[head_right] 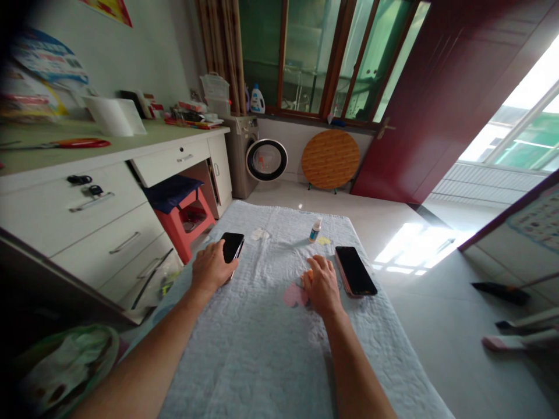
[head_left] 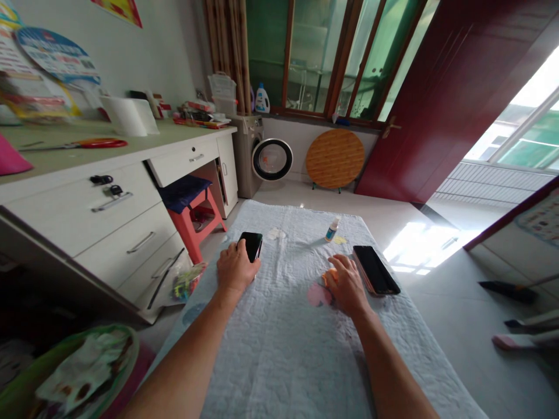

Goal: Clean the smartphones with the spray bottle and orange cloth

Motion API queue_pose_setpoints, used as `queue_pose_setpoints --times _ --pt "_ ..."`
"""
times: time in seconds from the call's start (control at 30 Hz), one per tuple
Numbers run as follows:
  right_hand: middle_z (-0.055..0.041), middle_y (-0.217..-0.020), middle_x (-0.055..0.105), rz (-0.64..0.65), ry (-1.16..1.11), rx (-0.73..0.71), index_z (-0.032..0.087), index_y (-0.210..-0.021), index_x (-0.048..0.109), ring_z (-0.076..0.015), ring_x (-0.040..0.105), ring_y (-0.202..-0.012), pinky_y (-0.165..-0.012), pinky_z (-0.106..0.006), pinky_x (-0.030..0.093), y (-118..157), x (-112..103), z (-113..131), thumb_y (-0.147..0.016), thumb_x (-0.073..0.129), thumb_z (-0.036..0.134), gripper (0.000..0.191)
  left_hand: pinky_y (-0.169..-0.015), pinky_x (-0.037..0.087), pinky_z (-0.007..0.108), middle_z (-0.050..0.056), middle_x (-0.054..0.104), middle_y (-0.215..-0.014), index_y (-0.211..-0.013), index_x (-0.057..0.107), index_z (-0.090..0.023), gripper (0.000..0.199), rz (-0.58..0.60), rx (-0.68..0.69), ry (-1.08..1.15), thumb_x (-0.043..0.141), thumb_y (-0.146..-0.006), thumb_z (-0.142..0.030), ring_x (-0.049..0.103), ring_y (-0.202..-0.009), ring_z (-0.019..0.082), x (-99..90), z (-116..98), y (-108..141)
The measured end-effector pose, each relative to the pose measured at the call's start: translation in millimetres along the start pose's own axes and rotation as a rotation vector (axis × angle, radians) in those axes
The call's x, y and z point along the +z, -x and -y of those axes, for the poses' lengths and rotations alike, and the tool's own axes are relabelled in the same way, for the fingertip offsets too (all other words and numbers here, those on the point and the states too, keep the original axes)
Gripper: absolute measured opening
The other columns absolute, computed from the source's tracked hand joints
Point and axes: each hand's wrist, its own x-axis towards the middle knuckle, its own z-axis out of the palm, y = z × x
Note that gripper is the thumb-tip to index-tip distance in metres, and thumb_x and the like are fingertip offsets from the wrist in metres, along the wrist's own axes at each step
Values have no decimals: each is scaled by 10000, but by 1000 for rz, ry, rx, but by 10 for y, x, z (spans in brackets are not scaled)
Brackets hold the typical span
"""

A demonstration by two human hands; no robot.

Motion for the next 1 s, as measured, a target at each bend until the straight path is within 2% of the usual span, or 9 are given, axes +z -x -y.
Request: queue_pose_setpoints --times 0.2,0.33,0.47,0.6,0.73,0.87,1.0 --pt "-111 -1195 562 24 17 26 153 -1132 632 -247 494 -1098 -994 -378 392 4 22 -15 -838 507 240 331 -858 451 422 149 597 -1106 -1269 480 -139 565 -47 -8 36 582 -751 -339 590 -975 316 43 3 -7" --pt "-107 -1191 567 39 25 40 154 -1125 641 -245 498 -1089 -992 -361 384 3 21 -16 -842 513 251 325 -866 451 438 169 540 -1245 -1279 472 -151 586 -132 5 56 596 -730 -313 585 -978 320 -2 -17 21" --pt "-101 -1194 568 61 28 56 161 -1124 646 -240 500 -1084 -983 -344 383 6 25 -20 -844 516 257 323 -918 423 477 183 478 -1343 -1284 471 -142 572 -257 76 107 584 -740 -278 535 -1080 356 -79 -65 41" --pt "-99 -1198 568 78 42 63 166 -1127 648 -236 496 -1084 -982 -330 373 11 28 -21 -849 510 263 325 -982 391 478 176 465 -1366 -1292 470 -133 580 -301 179 208 586 -735 -241 504 -1148 353 -121 -169 85" --pt "-95 -1215 562 102 74 84 176 -1121 654 -241 482 -1091 -965 -325 363 9 11 -4 -845 510 268 325 -1010 398 451 145 523 -1318 -1256 501 -151 557 -249 270 333 611 -720 -258 516 -1164 322 -51 -327 202" --pt "-93 -1223 559 170 126 138 201 -1116 654 -252 479 -1071 -929 -345 355 13 -6 14 -820 527 272 330 -1017 420 391 126 571 -1268 -1202 540 -154 535 -89 320 455 638 -683 -241 541 -1156 278 101 -476 363" --pt "-94 -1204 561 214 157 167 220 -1087 654 -259 478 -1050 -883 -350 352 25 -15 26 -812 534 285 307 -1021 414 382 126 559 -1288 -1195 558 -155 544 43 352 459 652 -666 -246 546 -1146 274 209 -569 487"
